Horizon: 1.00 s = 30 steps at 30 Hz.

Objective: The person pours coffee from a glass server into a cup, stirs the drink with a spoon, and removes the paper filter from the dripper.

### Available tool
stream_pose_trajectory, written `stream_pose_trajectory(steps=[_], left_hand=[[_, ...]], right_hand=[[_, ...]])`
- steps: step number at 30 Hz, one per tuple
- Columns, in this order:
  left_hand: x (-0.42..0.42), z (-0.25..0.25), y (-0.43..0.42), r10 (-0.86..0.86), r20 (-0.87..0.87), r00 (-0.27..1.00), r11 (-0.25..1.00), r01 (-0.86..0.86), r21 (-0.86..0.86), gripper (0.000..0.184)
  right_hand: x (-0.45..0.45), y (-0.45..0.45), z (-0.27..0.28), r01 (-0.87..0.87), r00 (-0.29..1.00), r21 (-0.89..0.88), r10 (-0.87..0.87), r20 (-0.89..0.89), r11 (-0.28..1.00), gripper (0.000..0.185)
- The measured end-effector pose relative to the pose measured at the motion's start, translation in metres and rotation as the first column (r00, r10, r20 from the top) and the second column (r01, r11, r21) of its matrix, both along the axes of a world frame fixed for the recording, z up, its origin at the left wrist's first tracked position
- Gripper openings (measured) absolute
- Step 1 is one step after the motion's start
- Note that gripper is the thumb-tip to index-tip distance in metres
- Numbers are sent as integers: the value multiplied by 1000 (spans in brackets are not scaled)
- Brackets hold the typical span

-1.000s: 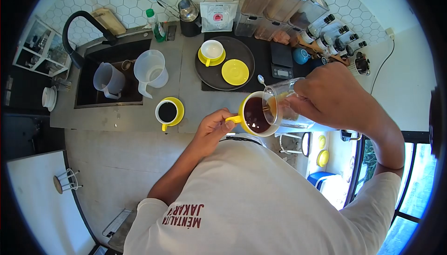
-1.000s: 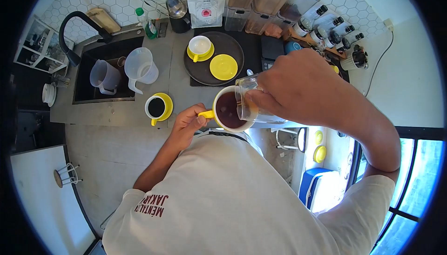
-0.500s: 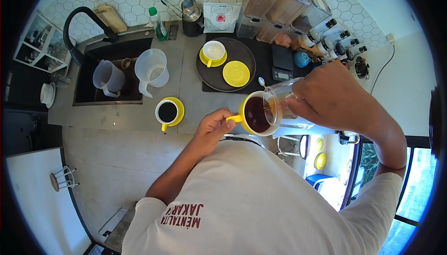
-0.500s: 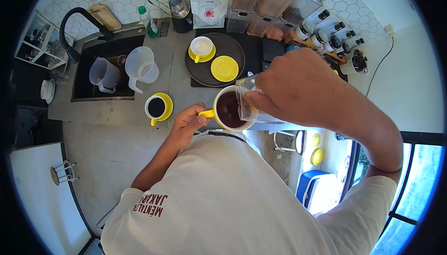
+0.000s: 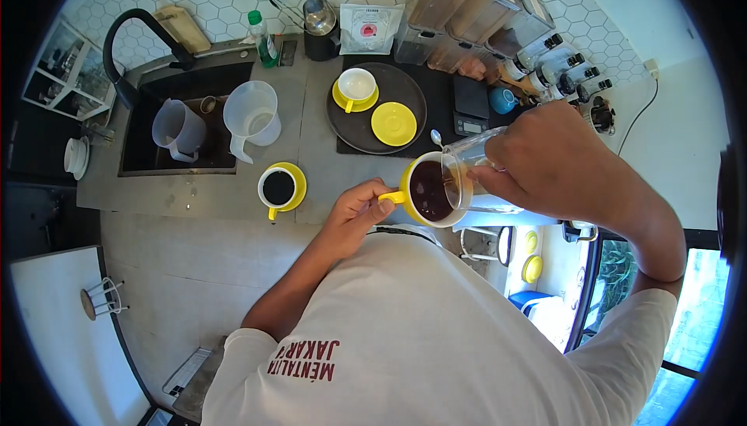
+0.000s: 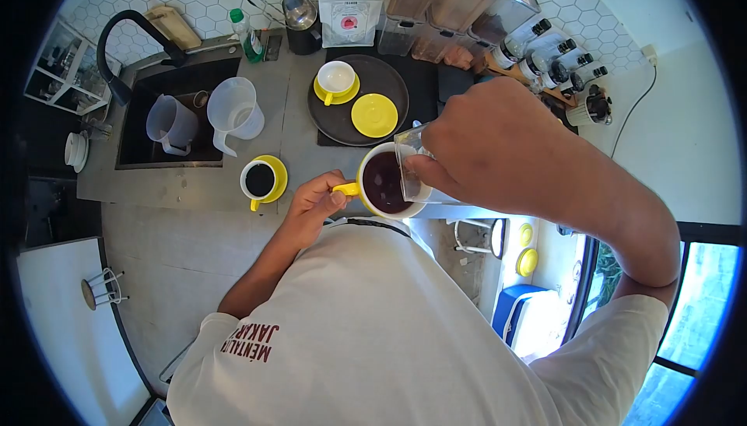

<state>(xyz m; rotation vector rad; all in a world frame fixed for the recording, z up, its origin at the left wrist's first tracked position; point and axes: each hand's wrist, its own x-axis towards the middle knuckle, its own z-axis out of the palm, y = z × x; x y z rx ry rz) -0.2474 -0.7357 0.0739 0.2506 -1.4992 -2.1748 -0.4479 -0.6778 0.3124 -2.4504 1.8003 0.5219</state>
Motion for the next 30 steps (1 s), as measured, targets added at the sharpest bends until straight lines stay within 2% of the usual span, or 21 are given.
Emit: stream_pose_trajectory(steps=[3,9,11,21,23,30], left_hand=[[0,-1,-1,-5,-7,1000,1000,5,7,25],[-1,-3,-3,-9,-9,1000,1000,9,29,24],[-2,-4,-4,-6,-12,1000,999,7,31,24],[-4,-6,-5,4,-2,1000,999,-4,40,28],[-5,-7,-5,8,-5,1000,999,-8,41,28],[-5,-11,-6,20,5,1000,998,-20,55,28]], right_hand=[[2,-2,2,14,999,44,-13,-40,999,43],[3,-5,3,-76,997,-36,76,-10,996,42],[9,-9,9,-6,994,116,18,-107,993,41],[14,-14,15,-80,987,89,92,-135,993,42],[17,-16,19,-61,977,146,89,-195,987,41],[13,-11,26,-3,988,17,6,-156,1000,41]])
